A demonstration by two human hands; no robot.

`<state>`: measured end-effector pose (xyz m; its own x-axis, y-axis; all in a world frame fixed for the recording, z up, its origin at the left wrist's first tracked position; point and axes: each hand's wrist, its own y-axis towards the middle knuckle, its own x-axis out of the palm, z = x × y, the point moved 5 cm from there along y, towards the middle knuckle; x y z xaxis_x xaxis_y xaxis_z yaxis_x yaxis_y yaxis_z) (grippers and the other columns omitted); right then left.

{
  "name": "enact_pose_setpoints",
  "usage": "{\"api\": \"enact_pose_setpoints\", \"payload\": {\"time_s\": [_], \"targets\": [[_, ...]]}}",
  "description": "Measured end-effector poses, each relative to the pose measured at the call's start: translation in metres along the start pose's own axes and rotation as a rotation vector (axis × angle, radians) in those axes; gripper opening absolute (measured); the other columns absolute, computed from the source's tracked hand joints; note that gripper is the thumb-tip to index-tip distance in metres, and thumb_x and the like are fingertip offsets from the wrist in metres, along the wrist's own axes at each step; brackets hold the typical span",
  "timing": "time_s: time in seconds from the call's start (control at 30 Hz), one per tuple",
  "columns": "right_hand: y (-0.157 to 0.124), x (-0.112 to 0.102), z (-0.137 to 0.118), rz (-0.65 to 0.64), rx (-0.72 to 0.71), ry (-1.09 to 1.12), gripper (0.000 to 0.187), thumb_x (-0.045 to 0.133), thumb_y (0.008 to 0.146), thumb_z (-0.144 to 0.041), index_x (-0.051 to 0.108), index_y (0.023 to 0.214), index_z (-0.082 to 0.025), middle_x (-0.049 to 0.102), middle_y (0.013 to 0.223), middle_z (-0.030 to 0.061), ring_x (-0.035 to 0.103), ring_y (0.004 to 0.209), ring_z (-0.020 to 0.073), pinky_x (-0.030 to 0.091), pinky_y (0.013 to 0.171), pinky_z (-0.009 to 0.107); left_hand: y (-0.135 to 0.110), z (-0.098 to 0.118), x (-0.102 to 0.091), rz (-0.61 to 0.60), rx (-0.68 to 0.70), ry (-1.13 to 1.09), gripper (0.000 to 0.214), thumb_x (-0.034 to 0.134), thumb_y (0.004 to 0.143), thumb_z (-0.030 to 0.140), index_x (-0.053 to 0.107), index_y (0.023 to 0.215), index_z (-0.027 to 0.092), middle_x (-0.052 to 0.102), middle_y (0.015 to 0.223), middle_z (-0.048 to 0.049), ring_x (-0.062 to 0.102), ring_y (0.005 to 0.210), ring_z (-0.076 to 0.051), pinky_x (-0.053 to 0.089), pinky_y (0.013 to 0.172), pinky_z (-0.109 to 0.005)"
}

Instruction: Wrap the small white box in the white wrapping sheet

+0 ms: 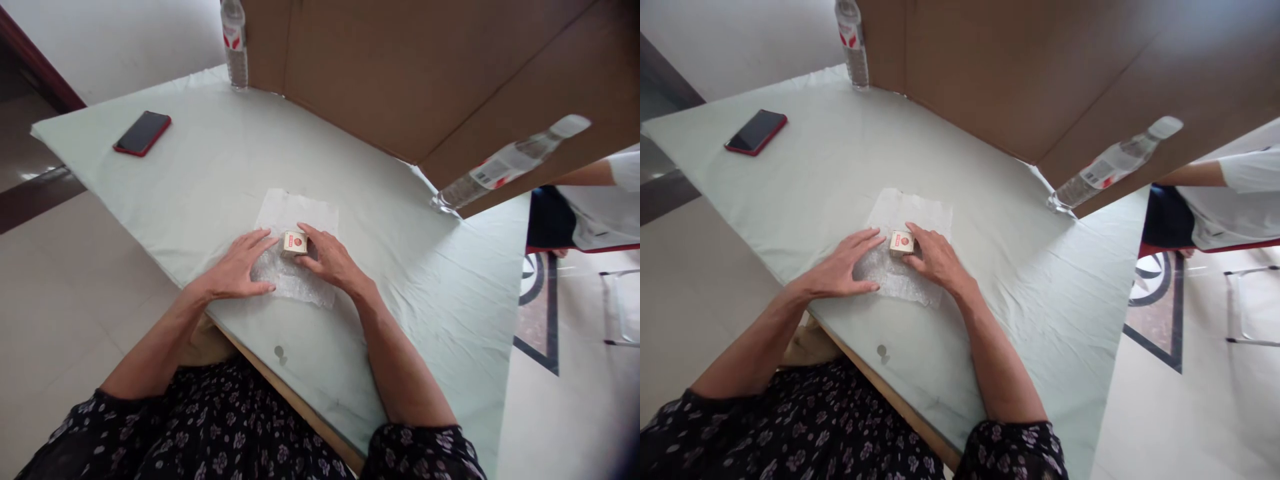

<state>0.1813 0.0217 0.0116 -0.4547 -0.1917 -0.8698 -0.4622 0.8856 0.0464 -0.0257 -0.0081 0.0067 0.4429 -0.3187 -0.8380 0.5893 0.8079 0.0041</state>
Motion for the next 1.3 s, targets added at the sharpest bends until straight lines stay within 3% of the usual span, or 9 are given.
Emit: {"api": "enact_pose_setpoints", "payload": {"time_s": [0.2, 0.4, 0.53, 0.63, 0.7, 0.8, 0.97, 1.1, 1.3], "targets": [[-0.005, -0.002, 0.002, 0.059, 0.001, 0.072, 0.058, 0.065, 0.087, -0.032, 0.053, 0.142, -0.021, 0.068, 0.132, 0.012, 0.065, 0.115, 0.0291, 0.049, 0.099, 0.044, -0.038, 0.021, 0.003, 0.111, 0.057, 0.165, 0.068, 0.071, 0.079, 0.031, 0.052, 0.143, 0.021, 0.03, 0.166, -0.0174, 0.026, 0.154, -0.04, 0.023, 0.125, -0.06], [-0.008, -0.01, -0.001, 0.101, 0.008, 0.073, 0.056, 0.067, 0.087, -0.031, 0.053, 0.14, -0.02, 0.063, 0.139, 0.0155, 0.064, 0.116, 0.0299, 0.047, 0.1, 0.048, -0.021, 0.034, 0.004, 0.261, 0.065, 0.186, 0.029, 0.058, 0.083, 0.013, 0.073, 0.106, 0.021, 0.05, 0.154, -0.0135, 0.043, 0.146, -0.035, 0.033, 0.121, -0.057], [-0.024, -0.037, -0.019, 0.08, -0.046, 0.065, 0.044, 0.068, 0.09, -0.047, 0.063, 0.126, -0.023, 0.068, 0.129, 0.0113, 0.065, 0.114, 0.0292, 0.046, 0.098, 0.047, -0.006, 0.032, -0.008, 0.431, -0.04, 0.015, 0.017, 0.055, 0.085, 0.016, 0.071, 0.089, 0.022, 0.065, 0.136, -0.011, 0.06, 0.128, -0.029, 0.048, 0.109, -0.052], [-0.032, -0.045, -0.036, 0.001, -0.103, 0.032, 0.055, 0.071, 0.085, -0.06, 0.064, 0.124, -0.023, 0.07, 0.127, 0.0113, 0.063, 0.117, 0.0311, 0.045, 0.1, 0.047, 0.007, 0.025, -0.015, 0.471, -0.149, -0.139, 0.014, 0.056, 0.085, 0.022, 0.069, 0.087, 0.02, 0.069, 0.13, -0.0113, 0.066, 0.116, -0.027, 0.057, 0.091, -0.042], [-0.032, -0.042, -0.039, -0.004, -0.071, -0.028, 0.049, 0.073, 0.085, -0.053, 0.065, 0.121, -0.021, 0.071, 0.124, 0.0126, 0.064, 0.115, 0.0322, 0.045, 0.097, 0.047, 0.015, 0.018, -0.018, 0.477, -0.227, -0.23, 0.015, 0.055, 0.083, 0.025, 0.069, 0.086, 0.019, 0.072, 0.123, -0.0114, 0.068, 0.109, -0.026, 0.057, 0.078, -0.035], [-0.025, -0.034, -0.03, 0.079, 0.041, -0.056, 0.013, 0.064, 0.09, -0.029, 0.068, 0.099, -0.021, 0.074, 0.106, 0.0097, 0.067, 0.099, 0.0278, 0.046, 0.09, 0.043, 0.024, 0.009, -0.02, 0.426, -0.291, -0.329, 0.021, 0.054, 0.078, 0.023, 0.07, 0.091, 0.019, 0.076, 0.11, -0.008, 0.069, 0.103, -0.025, 0.055, 0.08, -0.033], [-0.012, -0.028, -0.014, 0.246, 0.064, 0.255, 0.008, 0.059, 0.087, -0.025, 0.063, 0.08, -0.023, 0.073, 0.109, 0.006, 0.067, 0.099, 0.0228, 0.049, 0.084, 0.036, 0.029, 0.013, -0.023, 0.28, -0.225, -0.358, 0.037, 0.063, 0.07, 0.027, 0.067, 0.106, 0.022, 0.074, 0.119, -0.0061, 0.067, 0.105, -0.026, 0.053, 0.09, -0.037], [-0.006, -0.023, -0.001, 0.294, 0.134, 0.448, 0.011, 0.061, 0.082, -0.032, 0.062, 0.076, -0.023, 0.074, 0.112, 0.007, 0.068, 0.104, 0.0233, 0.051, 0.083, 0.035, 0.037, 0.016, -0.023, 0.353, -0.275, -0.436, 0.025, 0.07, 0.072, 0.039, 0.067, 0.089, 0.02, 0.073, 0.125, -0.0082, 0.067, 0.104, -0.026, 0.052, 0.09, -0.038], [-0.003, -0.01, 0.01, 0.294, 0.218, 0.646, 0.02, 0.067, 0.078, -0.041, 0.064, 0.074, -0.021, 0.075, 0.102, 0.0068, 0.069, 0.092, 0.0208, 0.05, 0.084, 0.034, 0.053, 0.008, -0.005, 0.443, -0.293, -0.673, 0.023, 0.068, 0.074, 0.04, 0.063, 0.072, 0.018, 0.077, 0.097, -0.0068, 0.065, 0.077, -0.017, 0.049, 0.07, -0.029]]}}
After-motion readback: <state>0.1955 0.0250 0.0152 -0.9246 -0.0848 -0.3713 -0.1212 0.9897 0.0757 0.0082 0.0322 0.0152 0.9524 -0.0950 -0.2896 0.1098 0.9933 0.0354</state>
